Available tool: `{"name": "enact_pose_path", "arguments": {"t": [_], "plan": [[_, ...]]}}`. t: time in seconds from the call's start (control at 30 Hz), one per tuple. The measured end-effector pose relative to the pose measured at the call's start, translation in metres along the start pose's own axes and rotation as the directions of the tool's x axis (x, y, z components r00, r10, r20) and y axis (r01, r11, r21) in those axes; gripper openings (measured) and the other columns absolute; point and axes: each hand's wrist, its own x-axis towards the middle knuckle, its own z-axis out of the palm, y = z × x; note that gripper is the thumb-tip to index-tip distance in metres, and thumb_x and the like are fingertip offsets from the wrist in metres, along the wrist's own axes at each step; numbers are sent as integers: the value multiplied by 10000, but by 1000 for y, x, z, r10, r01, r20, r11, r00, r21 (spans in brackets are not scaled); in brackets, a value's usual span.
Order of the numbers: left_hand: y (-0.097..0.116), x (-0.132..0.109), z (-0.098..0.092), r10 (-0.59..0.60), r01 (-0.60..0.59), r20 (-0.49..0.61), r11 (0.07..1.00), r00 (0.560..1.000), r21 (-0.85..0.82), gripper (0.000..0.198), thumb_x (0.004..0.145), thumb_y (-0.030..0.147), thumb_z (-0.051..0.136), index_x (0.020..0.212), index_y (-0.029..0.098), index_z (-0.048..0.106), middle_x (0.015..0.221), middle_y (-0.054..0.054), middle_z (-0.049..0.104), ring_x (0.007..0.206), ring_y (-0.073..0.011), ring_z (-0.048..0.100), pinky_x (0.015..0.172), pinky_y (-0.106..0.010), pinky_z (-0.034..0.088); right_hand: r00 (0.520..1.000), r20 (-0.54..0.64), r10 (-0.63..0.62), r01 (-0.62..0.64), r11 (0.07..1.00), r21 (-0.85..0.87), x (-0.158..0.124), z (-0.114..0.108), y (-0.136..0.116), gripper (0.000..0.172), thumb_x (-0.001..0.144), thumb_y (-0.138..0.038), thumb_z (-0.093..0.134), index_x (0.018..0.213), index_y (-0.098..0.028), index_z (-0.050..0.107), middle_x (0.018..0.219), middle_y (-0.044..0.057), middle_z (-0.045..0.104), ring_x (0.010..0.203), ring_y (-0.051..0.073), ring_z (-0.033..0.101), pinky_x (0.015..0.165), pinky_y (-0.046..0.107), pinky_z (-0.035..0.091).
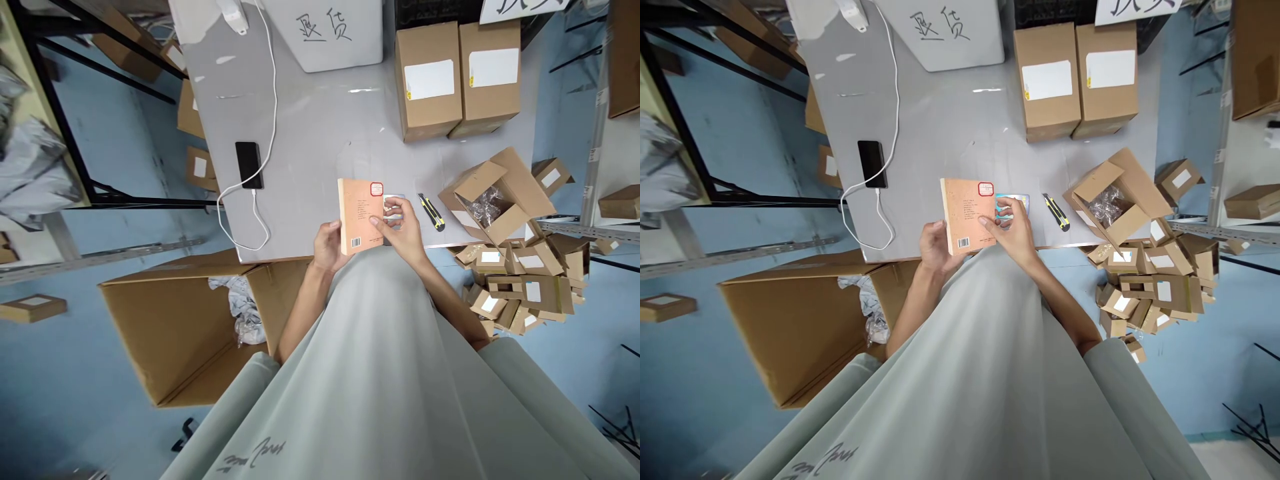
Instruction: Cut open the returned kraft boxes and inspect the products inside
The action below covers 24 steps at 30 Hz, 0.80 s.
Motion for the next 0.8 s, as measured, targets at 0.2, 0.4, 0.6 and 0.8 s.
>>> {"name": "enact_pose_path", "arguments": {"t": [0.2,0.4,0.6,0.8], "plan": [[-6,4,7,4,-3,-3,997,1000,74,686,798,487,817,1411,183,757,1406,-165,842,1433,-476,739,1187,-580,623,993,85,83,-91,991,96,12,-13,11,744,816,-667,974,1383,-301,664,1238,50,735,979,195,692,842,332,622],[-10,17,4,97,-80,-82,978,992,191,396,830,449,846,1135,219,744,1219,-120,859,1252,-372,807,1044,-470,659,995,61,82,-89,988,124,20,-32,9,712,825,-660,965,1369,-307,671,1183,35,727,933,188,683,829,327,611],[-15,32,12,148,-108,-149,962,978,250,269,935,453,850,1047,227,757,1076,-78,835,1083,-290,807,919,-375,630,997,53,51,-60,981,183,20,-51,1,611,909,-720,891,1302,-288,711,1178,59,736,951,201,713,889,362,638],[-18,39,32,177,-141,-142,962,974,234,383,953,560,901,1034,228,729,1087,-77,849,1075,-295,822,892,-363,625,988,133,82,-116,956,270,22,-61,-5,649,917,-767,883,1349,-309,724,1248,85,763,1093,260,744,894,402,670]]}}
